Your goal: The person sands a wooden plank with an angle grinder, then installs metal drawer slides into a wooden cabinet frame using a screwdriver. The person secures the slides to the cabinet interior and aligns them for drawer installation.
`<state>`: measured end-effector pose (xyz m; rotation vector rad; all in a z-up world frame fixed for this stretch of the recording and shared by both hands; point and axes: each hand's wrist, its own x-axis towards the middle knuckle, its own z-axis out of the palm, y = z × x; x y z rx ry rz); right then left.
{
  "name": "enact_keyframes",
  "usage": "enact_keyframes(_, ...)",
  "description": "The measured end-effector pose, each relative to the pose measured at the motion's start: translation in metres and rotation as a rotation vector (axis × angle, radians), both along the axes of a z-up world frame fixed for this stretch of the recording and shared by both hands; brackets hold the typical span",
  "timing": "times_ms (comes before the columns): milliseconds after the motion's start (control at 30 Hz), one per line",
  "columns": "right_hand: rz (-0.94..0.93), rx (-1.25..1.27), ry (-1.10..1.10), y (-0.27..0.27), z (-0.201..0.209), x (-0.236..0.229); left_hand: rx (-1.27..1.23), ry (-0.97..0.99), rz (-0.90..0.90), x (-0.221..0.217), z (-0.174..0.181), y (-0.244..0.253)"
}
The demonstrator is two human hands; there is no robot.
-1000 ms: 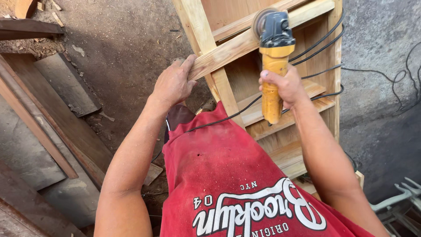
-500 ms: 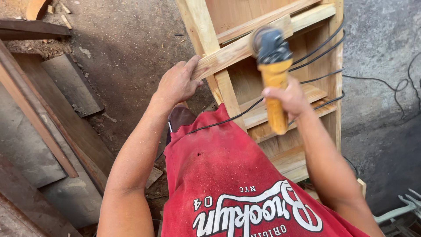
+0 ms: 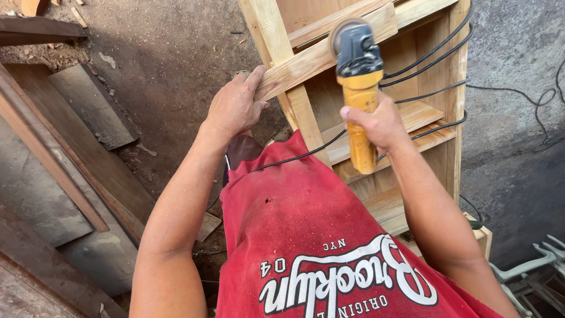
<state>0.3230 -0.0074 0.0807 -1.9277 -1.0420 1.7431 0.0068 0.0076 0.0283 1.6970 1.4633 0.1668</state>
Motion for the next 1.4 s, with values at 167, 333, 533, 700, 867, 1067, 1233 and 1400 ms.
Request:
enact_keyframes(167,-0.065,0.035,0.098,0.020,-0.006,0.031,0.030,-0.039,-0.010,0.000,0.001,0.003)
enact_keyframes(333,-0.174,0.053,0.115,0.029,-0.003,0.049,0.040,-0.051,-0.018,-0.001,-0.001,0.001)
enact_keyframes(533,-0.090,0.025,0.177,0.009,-0.009,0.026,0.020,-0.025,-0.031,0.000,-0.001,0.001)
enact_keyframes(700,-0.033,0.015,0.197,0.002,-0.024,0.024,-0.058,0.039,-0.020,0.004,0.002,0.003)
enact_keyframes(867,-0.166,-0.012,0.164,0.037,-0.013,0.066,-0.030,0.035,-0.026,0.002,0.001,0.003)
enact_keyframes(1067,-0.193,0.030,0.160,0.035,-0.007,0.075,-0.046,0.053,-0.042,0.003,0.002,0.003)
enact_keyframes(1233,-0.172,0.040,0.239,0.033,-0.016,0.066,-0.046,0.033,-0.034,0.004,0.001,0.004)
enact_keyframes(1400,-0.160,0.034,0.207,0.042,0.002,0.067,-0.018,0.033,-0.042,0.002,-0.001,0.002)
